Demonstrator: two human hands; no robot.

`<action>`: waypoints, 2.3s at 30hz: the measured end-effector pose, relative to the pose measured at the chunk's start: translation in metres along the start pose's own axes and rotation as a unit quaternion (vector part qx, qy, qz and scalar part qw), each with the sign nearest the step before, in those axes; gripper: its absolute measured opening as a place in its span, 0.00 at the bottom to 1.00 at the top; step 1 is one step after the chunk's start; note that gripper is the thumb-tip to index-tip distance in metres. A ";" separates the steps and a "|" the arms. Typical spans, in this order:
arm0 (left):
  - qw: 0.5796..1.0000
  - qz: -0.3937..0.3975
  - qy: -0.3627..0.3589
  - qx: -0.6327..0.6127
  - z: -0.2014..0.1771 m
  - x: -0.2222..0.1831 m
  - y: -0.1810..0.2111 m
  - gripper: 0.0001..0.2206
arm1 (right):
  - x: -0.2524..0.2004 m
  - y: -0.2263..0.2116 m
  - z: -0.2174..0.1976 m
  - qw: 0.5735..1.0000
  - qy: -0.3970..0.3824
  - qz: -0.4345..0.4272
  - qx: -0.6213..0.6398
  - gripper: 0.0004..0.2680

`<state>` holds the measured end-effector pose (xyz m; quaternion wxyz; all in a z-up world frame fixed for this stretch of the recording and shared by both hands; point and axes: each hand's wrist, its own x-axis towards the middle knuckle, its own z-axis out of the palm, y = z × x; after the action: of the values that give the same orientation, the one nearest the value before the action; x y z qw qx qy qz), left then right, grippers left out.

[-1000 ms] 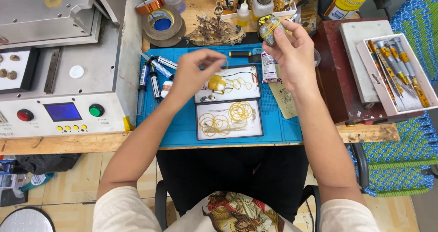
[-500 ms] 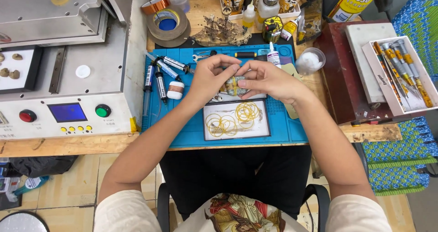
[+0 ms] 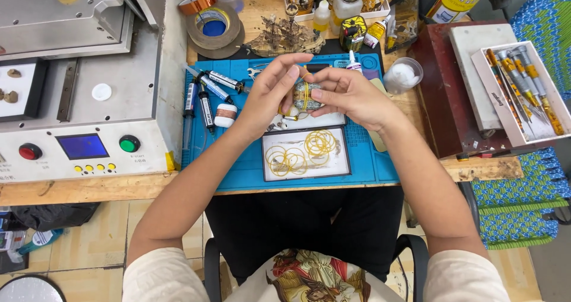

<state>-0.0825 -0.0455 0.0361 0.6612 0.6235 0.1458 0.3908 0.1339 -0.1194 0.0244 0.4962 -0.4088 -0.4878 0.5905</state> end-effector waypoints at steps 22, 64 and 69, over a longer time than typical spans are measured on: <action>0.985 0.006 0.010 0.173 0.012 -0.003 -0.006 0.13 | -0.003 -0.015 0.011 0.966 0.179 -0.181 -0.051 0.13; 0.980 0.021 -0.043 0.194 0.075 -0.219 0.006 0.05 | -0.215 0.086 0.096 0.968 0.158 -0.165 0.102 0.14; 0.990 -0.081 -0.082 0.083 0.050 -0.212 -0.011 0.12 | -0.221 0.099 0.100 0.976 0.046 -0.159 0.145 0.14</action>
<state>-0.1827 -0.2284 -0.0275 0.6464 0.6924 0.1730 0.2699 0.0571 -0.3568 -0.0546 0.6594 -0.2766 -0.4327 0.5491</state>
